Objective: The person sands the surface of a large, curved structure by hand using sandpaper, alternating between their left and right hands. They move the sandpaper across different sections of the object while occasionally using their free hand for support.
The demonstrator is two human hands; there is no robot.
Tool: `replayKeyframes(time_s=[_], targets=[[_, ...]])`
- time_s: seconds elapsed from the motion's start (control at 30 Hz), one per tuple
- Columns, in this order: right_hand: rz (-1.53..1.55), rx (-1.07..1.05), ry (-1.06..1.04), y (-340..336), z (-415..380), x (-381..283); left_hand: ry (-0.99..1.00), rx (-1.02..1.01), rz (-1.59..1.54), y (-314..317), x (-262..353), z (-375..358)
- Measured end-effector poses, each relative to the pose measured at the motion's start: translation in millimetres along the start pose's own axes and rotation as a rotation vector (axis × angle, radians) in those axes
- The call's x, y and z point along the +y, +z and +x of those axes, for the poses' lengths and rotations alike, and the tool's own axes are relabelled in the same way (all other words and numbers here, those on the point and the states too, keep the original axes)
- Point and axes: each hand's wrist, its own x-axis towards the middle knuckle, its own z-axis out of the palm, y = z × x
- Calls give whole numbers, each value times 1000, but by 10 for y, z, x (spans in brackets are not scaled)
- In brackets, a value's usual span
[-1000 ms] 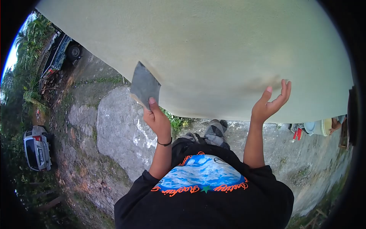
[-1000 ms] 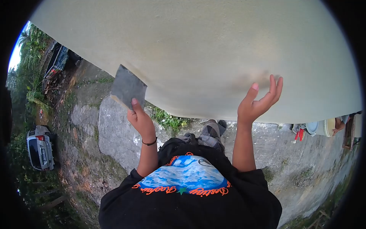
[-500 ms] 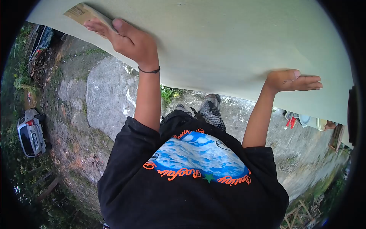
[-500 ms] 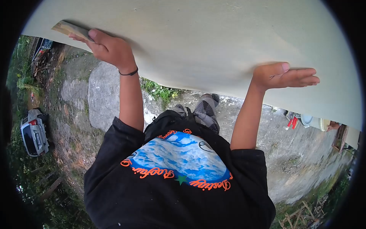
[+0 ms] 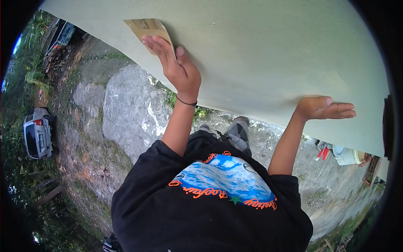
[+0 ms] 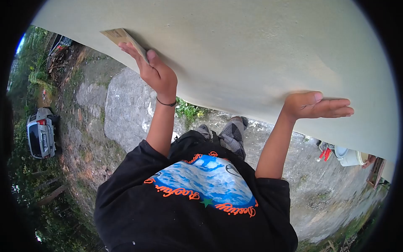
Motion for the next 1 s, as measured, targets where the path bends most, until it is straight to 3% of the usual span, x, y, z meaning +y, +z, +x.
replayKeyframes(time_s=[0.07, 0.17, 0.2, 0.27, 0.37, 0.47, 0.6, 0.67, 0.77, 0.83, 0.97, 1.0], targets=[[-8, -8, -1, -47, -13, -3, -7, -24, 46, -5, -19, 112], [34, 17, -21, 9, 14, -26, 10, 107, 9, -137, -65, 820], [16, 13, -22, -2, 17, -35, -146, 43, 17, -202, -74, 950], [-2, 29, -15, -10, 21, -66, -260, 43, -21, -181, -13, 993], [-39, 0, 6, -38, 22, -38, -151, 13, -69, -13, 163, 169], [-19, 24, -47, -7, 30, -20, -111, -11, -13, -20, 61, 21], [-20, 12, -28, -21, 27, -43, -116, 178, 103, -165, -75, 1028], [-41, 23, -47, -9, 31, -28, -325, 193, -43, -223, 29, 1269], [-26, 23, -45, -9, 25, -38, -129, 67, 1, -45, 107, 535], [-16, 19, -35, -12, 27, -32, -192, -35, -73, 3, 217, -36], [-7, -20, -15, -18, 17, -64, -48, 39, 18, -103, 77, 744], [-8, -15, -12, -10, 16, -70, -89, 69, 1, -112, 99, 950]])
